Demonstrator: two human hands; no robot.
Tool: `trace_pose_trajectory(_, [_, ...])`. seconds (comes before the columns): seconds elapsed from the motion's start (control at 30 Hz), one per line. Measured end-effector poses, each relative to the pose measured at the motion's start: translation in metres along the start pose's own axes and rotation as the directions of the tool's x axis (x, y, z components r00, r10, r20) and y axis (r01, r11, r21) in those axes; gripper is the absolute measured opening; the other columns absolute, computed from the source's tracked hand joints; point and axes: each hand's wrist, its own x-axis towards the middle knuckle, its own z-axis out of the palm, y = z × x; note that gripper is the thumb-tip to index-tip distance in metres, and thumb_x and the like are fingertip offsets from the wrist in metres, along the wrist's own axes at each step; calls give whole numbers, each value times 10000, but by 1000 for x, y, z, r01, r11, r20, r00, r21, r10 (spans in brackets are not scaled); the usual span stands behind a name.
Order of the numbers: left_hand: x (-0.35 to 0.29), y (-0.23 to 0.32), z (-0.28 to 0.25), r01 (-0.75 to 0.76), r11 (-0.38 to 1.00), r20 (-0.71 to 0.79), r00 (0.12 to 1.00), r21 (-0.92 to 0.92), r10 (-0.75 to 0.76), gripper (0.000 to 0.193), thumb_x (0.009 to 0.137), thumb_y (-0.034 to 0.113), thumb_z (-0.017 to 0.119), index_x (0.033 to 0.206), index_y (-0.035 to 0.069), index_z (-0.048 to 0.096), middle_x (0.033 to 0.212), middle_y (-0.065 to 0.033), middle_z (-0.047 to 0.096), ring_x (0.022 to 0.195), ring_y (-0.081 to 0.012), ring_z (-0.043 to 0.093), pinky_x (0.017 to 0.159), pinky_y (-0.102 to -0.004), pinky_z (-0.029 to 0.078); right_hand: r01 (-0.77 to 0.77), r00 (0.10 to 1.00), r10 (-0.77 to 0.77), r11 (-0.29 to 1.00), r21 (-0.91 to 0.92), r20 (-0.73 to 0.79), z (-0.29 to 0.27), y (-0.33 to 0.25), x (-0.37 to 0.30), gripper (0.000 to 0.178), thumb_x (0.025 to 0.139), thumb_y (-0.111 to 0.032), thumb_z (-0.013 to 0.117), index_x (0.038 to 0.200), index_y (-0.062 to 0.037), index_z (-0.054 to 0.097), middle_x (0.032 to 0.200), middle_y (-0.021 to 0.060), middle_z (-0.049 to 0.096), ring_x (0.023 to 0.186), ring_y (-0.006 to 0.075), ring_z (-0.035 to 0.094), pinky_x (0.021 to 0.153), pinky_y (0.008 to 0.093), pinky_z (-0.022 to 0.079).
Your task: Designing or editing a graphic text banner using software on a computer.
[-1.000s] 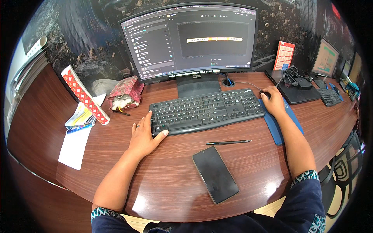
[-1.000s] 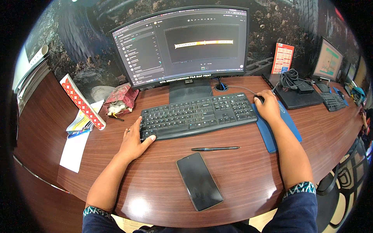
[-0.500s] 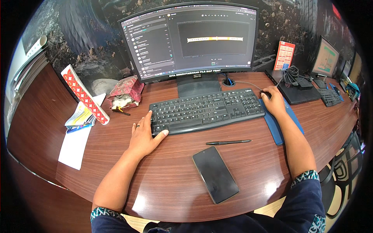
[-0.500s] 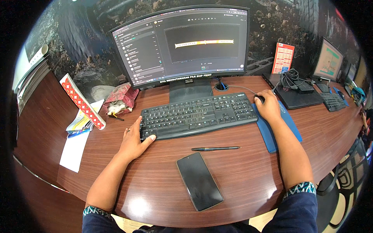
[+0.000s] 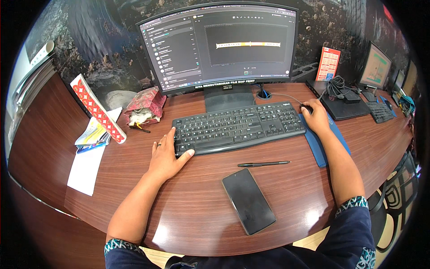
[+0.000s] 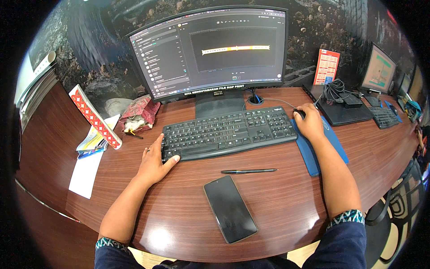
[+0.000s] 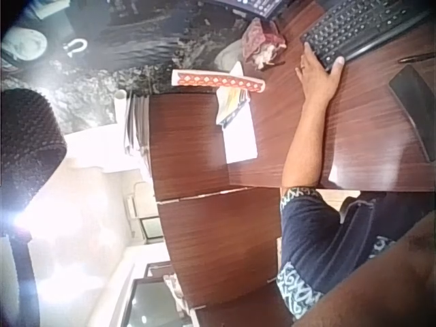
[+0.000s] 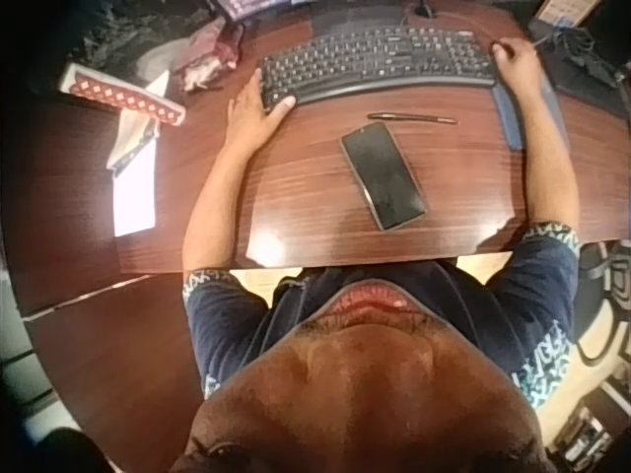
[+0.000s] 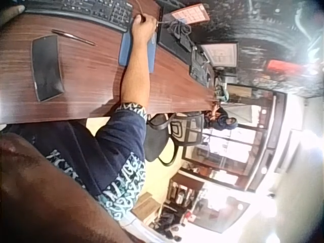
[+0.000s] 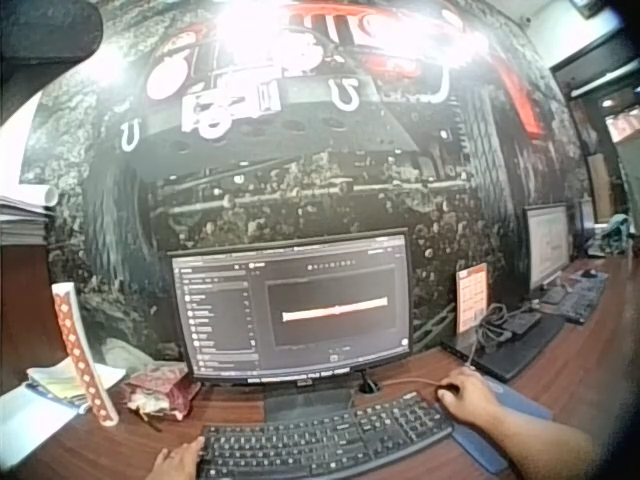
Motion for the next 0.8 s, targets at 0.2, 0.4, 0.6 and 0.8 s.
trace_pose_trajectory(0.2, [0, 1, -1, 1, 1000, -1, 1000, -10, -1, 1034, 907, 639, 659, 1602, -5, 245, 1549, -295, 439, 1486, -410, 381, 1228, -628, 210, 26, 999, -26, 1000, 13, -18, 0, 0, 0, 226, 853, -139, 746, 1025, 8, 749, 1097, 181, 711, 1066, 367, 676, 953, 432, 525])
trace_pose_trajectory(0.4, [0, 2, -2, 7, 1000, 9, 1000, -7, -7, 1034, 910, 633, 658, 1607, -3, 235, 1557, -290, 430, 1493, -403, 373, 1232, -624, 204, 40, 999, -39, 999, 17, -15, 1, 3, 1, 218, 851, -135, 748, 1017, 6, 750, 1092, 183, 710, 1054, 368, 676, 944, 432, 526])
trace_pose_trajectory(0.6, [0, 2, -3, 15, 1000, 17, 1000, -19, -15, 1033, 909, 627, 662, 1608, 0, 231, 1559, -290, 428, 1495, -401, 369, 1233, -620, 204, 11, 1000, -11, 1000, 15, -4, -1, -2, 0, 222, 855, -136, 745, 1026, 4, 752, 1100, 186, 707, 1061, 367, 672, 950, 431, 522])
trace_pose_trajectory(0.8, [0, 3, -3, 18, 1000, 19, 1000, -17, -18, 1035, 908, 627, 665, 1608, 0, 233, 1556, -289, 431, 1493, -402, 372, 1233, -618, 205, 33, 999, -33, 999, 15, -16, -1, -2, -1, 226, 858, -137, 744, 1033, 6, 751, 1103, 184, 707, 1063, 368, 671, 952, 432, 521])
